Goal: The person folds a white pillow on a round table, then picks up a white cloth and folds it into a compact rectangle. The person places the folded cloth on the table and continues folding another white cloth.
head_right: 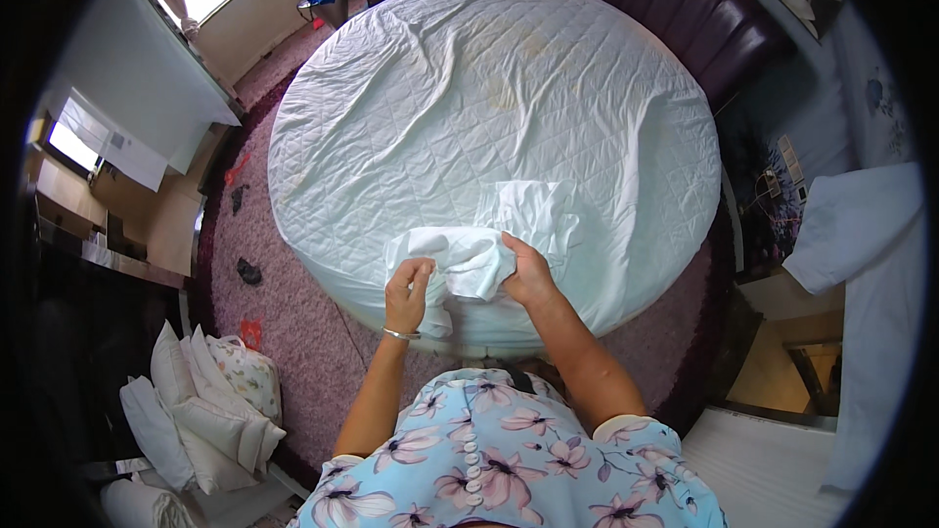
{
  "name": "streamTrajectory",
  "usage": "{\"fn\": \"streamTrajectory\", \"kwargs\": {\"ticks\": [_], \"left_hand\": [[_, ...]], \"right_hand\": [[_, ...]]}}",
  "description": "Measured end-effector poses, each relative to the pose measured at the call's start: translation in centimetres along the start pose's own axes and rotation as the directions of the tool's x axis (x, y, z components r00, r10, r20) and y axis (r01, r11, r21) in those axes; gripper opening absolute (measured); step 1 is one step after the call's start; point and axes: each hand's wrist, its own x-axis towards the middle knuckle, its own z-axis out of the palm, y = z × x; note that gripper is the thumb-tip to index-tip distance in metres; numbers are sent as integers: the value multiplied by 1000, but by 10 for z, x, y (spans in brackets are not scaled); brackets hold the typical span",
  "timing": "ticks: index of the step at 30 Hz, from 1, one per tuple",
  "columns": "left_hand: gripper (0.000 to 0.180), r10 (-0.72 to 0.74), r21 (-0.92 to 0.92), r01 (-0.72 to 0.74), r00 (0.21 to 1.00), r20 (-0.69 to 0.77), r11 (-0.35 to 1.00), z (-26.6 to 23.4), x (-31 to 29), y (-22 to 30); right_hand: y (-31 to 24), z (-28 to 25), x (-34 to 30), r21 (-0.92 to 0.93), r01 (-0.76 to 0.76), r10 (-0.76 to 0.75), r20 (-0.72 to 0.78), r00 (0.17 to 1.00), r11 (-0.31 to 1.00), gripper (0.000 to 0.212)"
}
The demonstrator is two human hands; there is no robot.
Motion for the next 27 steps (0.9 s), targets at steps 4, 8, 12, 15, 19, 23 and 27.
{"fn": "streamTrajectory", "kwargs": {"ticks": [4,8,12,15,19,23,27], "left_hand": [[34,155,138,-184,968,198,973,4,0,33],[33,213,240,-271,947,242,932,25,-15,17],[23,206,128,-204,978,-5,971,14,-9,15],[17,7,-13,-8,997,-77,1000,-9,5,43],[15,-65,23,67,996,-60,998,-38,33,83],[16,112,250,-141,986,127,958,-40,55,116],[16,87,291,-193,936,340,937,-34,57,134]], "right_hand": [[2,13,-5,19,-23,24,-30,999,1000,32],[8,25,-13,-28,-44,45,57,997,999,31],[-1,45,-28,-82,21,-12,107,994,996,29],[-10,49,-35,-209,127,-89,181,979,970,28],[-24,56,-45,-570,299,-177,260,949,765,39],[-19,89,-54,-759,651,-322,612,722,16,70],[-6,132,-64,-527,638,-227,839,494,-561,66]]}}
